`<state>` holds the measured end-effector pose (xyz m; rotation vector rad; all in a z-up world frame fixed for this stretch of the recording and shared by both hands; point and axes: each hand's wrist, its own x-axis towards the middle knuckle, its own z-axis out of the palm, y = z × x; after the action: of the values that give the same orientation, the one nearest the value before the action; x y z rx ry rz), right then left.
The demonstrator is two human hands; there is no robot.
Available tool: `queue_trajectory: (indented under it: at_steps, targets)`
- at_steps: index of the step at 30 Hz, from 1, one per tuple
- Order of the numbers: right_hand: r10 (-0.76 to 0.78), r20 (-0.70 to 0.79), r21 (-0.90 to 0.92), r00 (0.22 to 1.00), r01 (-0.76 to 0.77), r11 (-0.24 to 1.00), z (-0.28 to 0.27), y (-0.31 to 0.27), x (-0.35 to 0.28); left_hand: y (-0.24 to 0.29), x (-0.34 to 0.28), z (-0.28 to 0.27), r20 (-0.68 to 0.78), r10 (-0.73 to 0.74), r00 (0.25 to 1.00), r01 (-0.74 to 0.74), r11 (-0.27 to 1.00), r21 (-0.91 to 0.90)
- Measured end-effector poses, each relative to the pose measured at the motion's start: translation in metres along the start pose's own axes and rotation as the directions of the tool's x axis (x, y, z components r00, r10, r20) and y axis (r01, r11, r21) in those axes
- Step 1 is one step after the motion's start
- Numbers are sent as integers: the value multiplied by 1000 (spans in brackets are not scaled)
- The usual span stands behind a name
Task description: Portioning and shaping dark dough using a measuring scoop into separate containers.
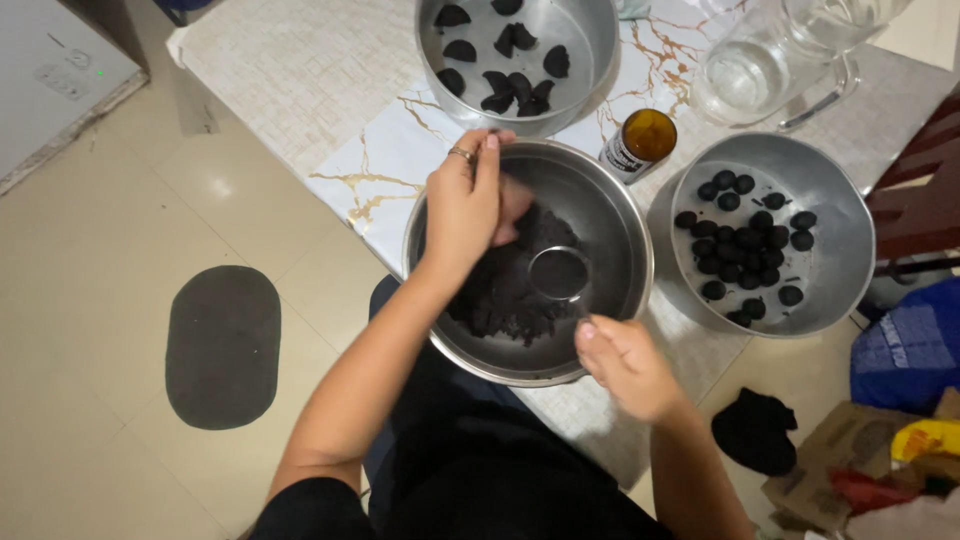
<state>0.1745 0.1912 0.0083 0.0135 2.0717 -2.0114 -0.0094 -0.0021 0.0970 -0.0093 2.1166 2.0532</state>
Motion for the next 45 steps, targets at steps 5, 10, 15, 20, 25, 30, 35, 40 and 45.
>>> queue_trajectory:
  at_steps: [5,10,15,20,25,30,35,40,45]
  targets:
    - [87,73,497,994,-112,860,-22,5,4,-51,16,-2,162,212,964,-252,922,294]
    - [105,94,583,990,-140,800,-29,10,10,-63,9,1,338,58,940,-234,828,510]
    - [124,101,681,987,-160,715,-32,15,13,-106,0,8,570,-538,621,-601,140,787]
    - [97,90,675,991,-132,726,-28,12,16,-92,3,5,557,-583,591,-618,117,778]
    - [198,-7,608,980,-153,779,-13,4,19,-94,21,-6,647,-43,762,-437,702,562]
    - [-28,-15,-66,999,27,997,16,15,16,-43,-24,27,168,524,835,-526,850,-39]
    - [-40,-38,-485,998,17,875,37,-46,19,-35,-29,29,234,671,704,-704,703,101]
    - [-60,-1,-465,998,53,884,41,-50,15,-31,-31,29,227,704,673,-725,689,13]
    - [-22,-16,-461,1000,12,887,42,-51,14,-24,-31,25,241,680,692,-714,694,94]
